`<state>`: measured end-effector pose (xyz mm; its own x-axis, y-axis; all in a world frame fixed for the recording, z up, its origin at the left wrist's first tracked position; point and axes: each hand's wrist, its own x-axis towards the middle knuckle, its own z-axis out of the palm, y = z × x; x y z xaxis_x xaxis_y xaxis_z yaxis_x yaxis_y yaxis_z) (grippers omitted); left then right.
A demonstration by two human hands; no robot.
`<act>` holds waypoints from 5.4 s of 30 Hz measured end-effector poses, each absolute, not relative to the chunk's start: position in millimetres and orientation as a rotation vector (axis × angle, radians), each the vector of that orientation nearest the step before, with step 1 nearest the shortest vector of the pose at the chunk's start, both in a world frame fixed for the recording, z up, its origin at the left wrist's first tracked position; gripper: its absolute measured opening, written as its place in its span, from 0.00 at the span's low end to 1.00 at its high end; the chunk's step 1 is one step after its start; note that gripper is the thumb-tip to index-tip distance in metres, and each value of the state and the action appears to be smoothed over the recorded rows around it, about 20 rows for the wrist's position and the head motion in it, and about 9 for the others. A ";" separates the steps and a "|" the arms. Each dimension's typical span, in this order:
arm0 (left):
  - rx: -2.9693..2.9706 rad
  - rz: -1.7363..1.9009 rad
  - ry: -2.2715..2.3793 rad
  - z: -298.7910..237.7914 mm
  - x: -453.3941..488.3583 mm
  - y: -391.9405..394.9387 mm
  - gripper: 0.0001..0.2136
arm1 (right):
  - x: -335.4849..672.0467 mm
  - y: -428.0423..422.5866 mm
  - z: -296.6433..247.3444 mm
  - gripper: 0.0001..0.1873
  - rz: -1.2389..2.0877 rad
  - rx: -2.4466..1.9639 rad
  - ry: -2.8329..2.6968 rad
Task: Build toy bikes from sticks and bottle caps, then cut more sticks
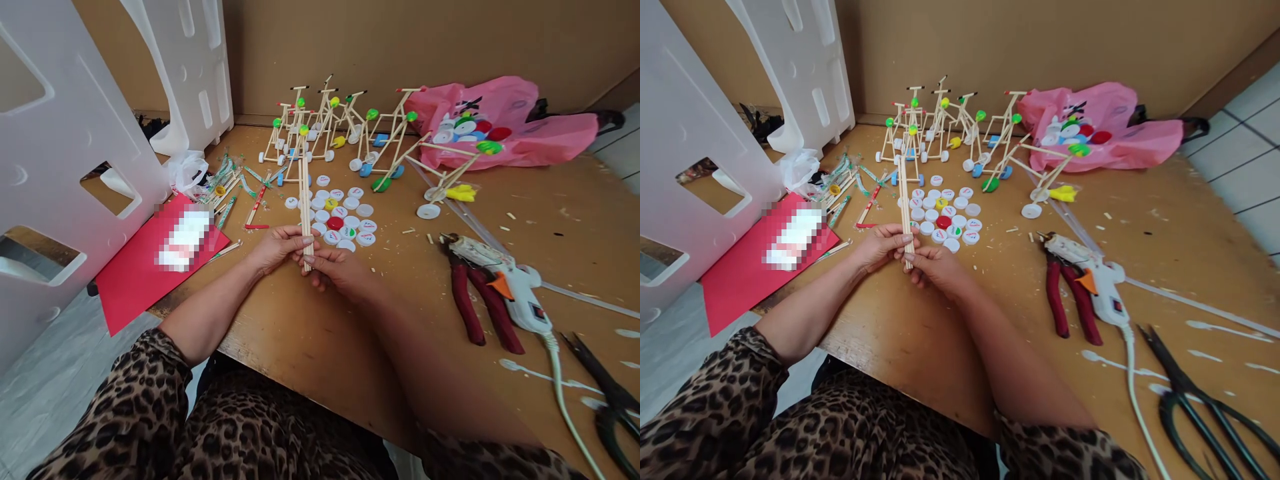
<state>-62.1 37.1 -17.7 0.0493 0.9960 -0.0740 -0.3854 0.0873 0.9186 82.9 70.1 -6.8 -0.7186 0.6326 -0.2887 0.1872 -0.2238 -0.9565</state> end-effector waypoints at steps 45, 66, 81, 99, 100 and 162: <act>0.824 1.314 1.066 -12.6 -57.9 35.9 0.17 | 77.5 57.3 5.7 0.09 1.866 -1.228 -1.890; 0.783 1.345 1.089 -9.8 -65.1 36.7 0.16 | 81.2 58.0 -11.8 0.10 1.358 -1.035 -2.170; 0.752 1.276 1.042 -15.7 -66.7 37.8 0.20 | 88.2 57.4 -10.8 0.30 0.470 -0.957 -2.460; 0.776 1.239 1.120 -11.2 -64.1 31.3 0.19 | 92.8 61.3 -15.1 0.35 0.393 -0.768 -2.552; 0.775 1.236 1.122 -10.9 -63.8 31.0 0.19 | 92.8 61.0 -15.0 0.35 0.395 -0.761 -2.554; 0.892 1.095 1.174 -3.3 -66.9 31.3 0.18 | 96.8 63.6 -34.4 0.35 0.649 -0.584 -2.352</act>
